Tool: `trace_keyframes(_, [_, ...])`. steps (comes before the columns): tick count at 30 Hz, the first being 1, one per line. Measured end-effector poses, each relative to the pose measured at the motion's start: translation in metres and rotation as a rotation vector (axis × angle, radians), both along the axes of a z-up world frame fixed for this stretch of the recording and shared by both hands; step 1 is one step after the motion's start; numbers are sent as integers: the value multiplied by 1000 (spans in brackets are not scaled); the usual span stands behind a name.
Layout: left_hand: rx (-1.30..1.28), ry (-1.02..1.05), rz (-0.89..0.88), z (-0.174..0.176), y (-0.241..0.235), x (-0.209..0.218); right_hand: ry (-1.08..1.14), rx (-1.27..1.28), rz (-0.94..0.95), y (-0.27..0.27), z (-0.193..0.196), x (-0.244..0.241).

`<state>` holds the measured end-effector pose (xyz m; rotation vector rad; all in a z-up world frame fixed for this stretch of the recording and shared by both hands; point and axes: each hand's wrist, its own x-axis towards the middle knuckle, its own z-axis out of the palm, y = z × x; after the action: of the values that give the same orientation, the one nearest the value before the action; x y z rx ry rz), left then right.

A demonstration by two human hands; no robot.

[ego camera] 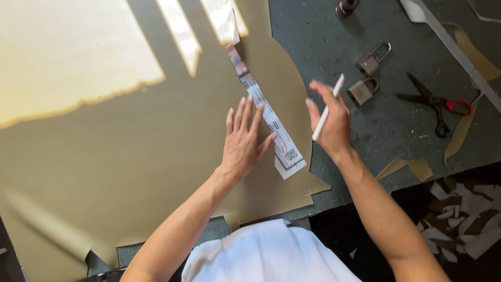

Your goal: The person places a white paper template on a large sheet of beige material, secures it with small weights, and uses scissors to cut around the template. After cutting, the person removes the template and scrap pieces, then uses a ruler and pencil to mark a straight line on the remaining material.

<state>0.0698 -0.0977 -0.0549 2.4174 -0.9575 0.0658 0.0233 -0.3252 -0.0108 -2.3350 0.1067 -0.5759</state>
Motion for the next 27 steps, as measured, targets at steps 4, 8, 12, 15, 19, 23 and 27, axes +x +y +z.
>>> trace_keyframes(4, [51,72,-9,-16,-20,6,95,22,-145,3,-24,-80])
trace_keyframes(8, [191,81,-181,-23,-17,15,149,-6,-233,20,-35,-132])
trace_keyframes(12, [205,117,-304,-15,-15,15,185,-49,-257,49,-38,-159])
trace_keyframes(15, [244,116,-318,-6,-18,18,172,-28,-279,64,-39,-160])
trace_keyframes(19, [299,82,-339,-3,-24,6,163,-24,-294,75,-42,-157])
trace_keyframes(23, [217,83,-295,-1,-32,-4,214,-22,-305,74,-43,-152])
trace_keyframes(27, [134,-27,-181,-16,-39,16,262,-23,-303,74,-46,-155])
